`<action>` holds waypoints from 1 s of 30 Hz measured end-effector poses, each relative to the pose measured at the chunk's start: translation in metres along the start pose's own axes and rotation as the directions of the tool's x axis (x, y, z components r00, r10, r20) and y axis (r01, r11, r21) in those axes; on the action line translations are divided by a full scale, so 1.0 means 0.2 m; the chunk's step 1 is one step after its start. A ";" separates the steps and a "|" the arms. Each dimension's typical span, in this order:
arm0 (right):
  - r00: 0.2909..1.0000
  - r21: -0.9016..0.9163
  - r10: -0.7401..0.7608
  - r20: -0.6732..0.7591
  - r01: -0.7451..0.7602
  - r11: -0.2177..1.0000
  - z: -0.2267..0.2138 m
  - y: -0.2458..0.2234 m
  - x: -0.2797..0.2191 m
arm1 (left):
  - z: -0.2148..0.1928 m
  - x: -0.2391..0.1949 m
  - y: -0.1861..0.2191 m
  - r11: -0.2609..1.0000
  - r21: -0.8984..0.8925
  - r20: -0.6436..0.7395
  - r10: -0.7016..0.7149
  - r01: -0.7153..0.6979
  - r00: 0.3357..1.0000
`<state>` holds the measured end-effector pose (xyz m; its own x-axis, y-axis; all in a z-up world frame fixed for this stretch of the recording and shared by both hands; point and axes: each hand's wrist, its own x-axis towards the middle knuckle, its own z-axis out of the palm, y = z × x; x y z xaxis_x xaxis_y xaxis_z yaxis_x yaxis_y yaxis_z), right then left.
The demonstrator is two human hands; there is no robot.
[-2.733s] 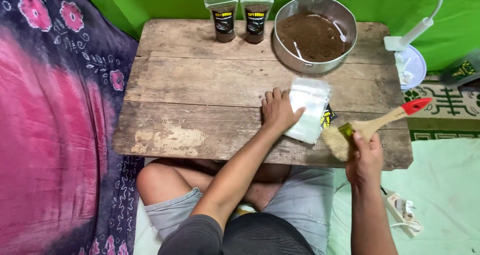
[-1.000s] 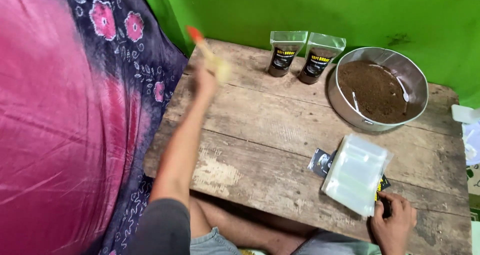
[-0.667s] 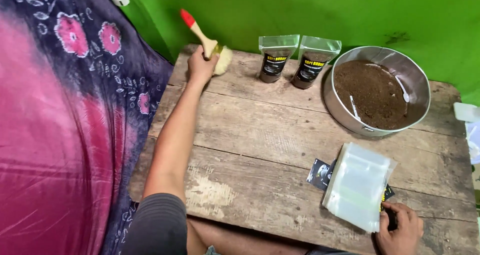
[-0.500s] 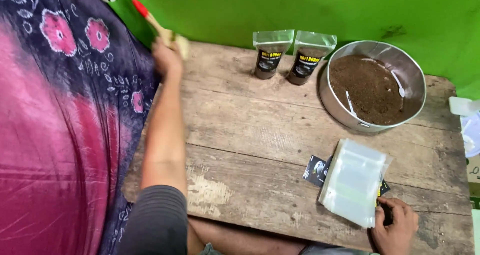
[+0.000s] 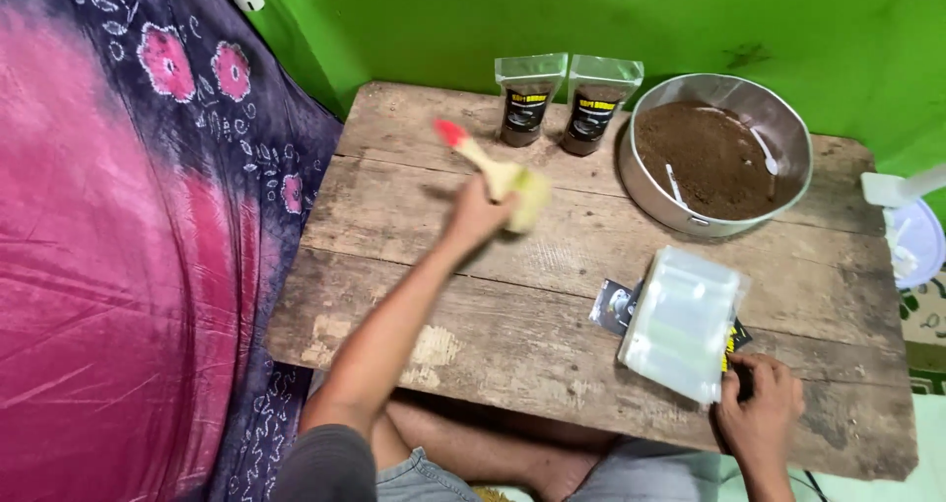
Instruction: The person organizes plastic bags and coffee packets on a wooden table by hand and clears the workspace using a brush.
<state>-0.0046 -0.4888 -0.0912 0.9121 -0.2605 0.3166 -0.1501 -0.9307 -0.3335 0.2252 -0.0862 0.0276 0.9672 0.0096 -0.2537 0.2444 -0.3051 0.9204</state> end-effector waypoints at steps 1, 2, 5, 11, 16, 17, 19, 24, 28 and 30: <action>1.000 -0.004 0.004 -0.004 -0.004 1.000 -0.01 -0.01 -0.01 | 0.10 0.02 -0.03 1.000 -0.001 0.006 0.004 -0.004 1.000; 1.000 0.015 0.003 -0.013 -0.003 1.000 -0.02 -0.01 -0.02 | 0.19 0.05 -0.06 0.980 0.137 0.031 0.139 -0.142 0.990; 0.987 0.236 0.053 -0.152 -0.016 0.972 -0.06 0.02 -0.04 | 0.27 0.04 -0.08 0.940 0.252 0.070 0.217 -0.228 0.974; 0.885 0.325 -0.312 -0.345 0.425 0.845 -0.35 -0.44 0.49 | -0.13 -0.14 -0.24 0.932 0.342 -0.119 0.170 -0.120 0.978; 0.694 0.268 -0.687 -0.217 0.719 0.642 -0.22 -1.07 1.27 | -0.51 -0.33 -0.51 0.903 0.425 -0.442 0.145 0.064 0.885; 0.664 0.123 -0.734 -0.144 0.748 0.652 -0.16 -1.18 1.41 | -0.57 -0.37 -0.54 0.879 0.466 -0.477 0.152 0.102 0.866; 0.638 -0.015 -0.767 -0.065 0.768 0.640 -0.01 -1.33 1.64 | -0.64 -0.44 -0.64 0.849 0.507 -0.511 0.157 0.149 0.845; 0.717 -0.033 -0.608 0.340 0.655 0.755 0.34 -1.53 1.94 | -0.62 -0.49 -0.74 0.871 0.482 -0.581 0.235 0.097 0.780; 0.684 0.007 -0.720 0.119 0.725 0.689 0.30 -1.51 1.82 | -0.59 -0.44 -0.71 0.867 0.496 -0.574 0.296 0.037 0.763; 0.780 0.185 -0.533 0.327 0.500 0.846 0.09 -1.55 1.75 | -0.55 -0.41 -0.59 0.880 0.465 -0.459 0.144 0.099 0.876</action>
<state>0.3682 -0.2873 0.1065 0.9165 0.3766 0.1346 0.3999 -0.8701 -0.2882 0.1234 0.0539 -0.0280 0.9144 0.4020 0.0468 0.2792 -0.7102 0.6463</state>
